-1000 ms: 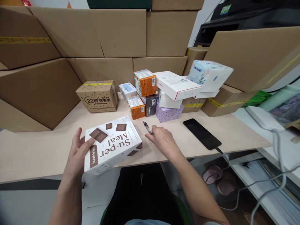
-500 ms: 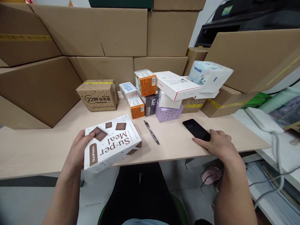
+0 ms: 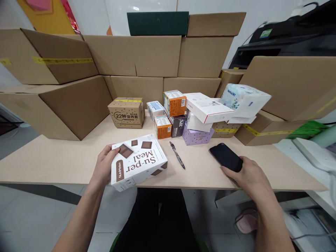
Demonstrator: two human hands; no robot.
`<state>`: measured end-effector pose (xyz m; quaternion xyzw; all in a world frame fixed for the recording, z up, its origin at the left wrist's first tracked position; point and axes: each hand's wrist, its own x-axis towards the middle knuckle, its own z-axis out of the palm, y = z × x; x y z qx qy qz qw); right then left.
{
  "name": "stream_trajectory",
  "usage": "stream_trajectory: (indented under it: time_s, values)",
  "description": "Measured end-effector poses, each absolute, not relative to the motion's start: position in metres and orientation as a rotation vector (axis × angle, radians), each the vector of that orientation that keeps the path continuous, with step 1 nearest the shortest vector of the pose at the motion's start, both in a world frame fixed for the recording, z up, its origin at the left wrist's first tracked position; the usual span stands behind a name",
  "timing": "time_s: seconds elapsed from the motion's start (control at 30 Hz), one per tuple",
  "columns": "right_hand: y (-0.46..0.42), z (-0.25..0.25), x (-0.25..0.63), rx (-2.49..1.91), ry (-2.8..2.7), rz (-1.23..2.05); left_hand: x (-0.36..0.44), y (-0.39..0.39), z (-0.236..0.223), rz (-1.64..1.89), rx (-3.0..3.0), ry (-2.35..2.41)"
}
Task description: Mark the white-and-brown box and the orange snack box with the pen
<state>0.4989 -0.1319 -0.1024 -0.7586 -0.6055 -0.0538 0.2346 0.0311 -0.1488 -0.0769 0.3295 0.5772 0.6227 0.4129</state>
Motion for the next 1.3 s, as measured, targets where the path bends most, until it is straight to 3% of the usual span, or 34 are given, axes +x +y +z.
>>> stream_trajectory:
  time_s: [0.27,0.6,1.3]
  values:
    - [-0.182,-0.091,0.419,-1.639,-1.784,-0.150,0.031,-0.147,-0.076,1.569,0.850,1.458]
    - [-0.193,-0.086,0.330,-1.465,-1.741,0.069,0.034,-0.149,-0.074,1.573,0.865,1.468]
    - [-0.177,-0.084,0.289,-1.379,-1.718,0.164,0.029,-0.149,-0.081,1.562,0.887,1.450]
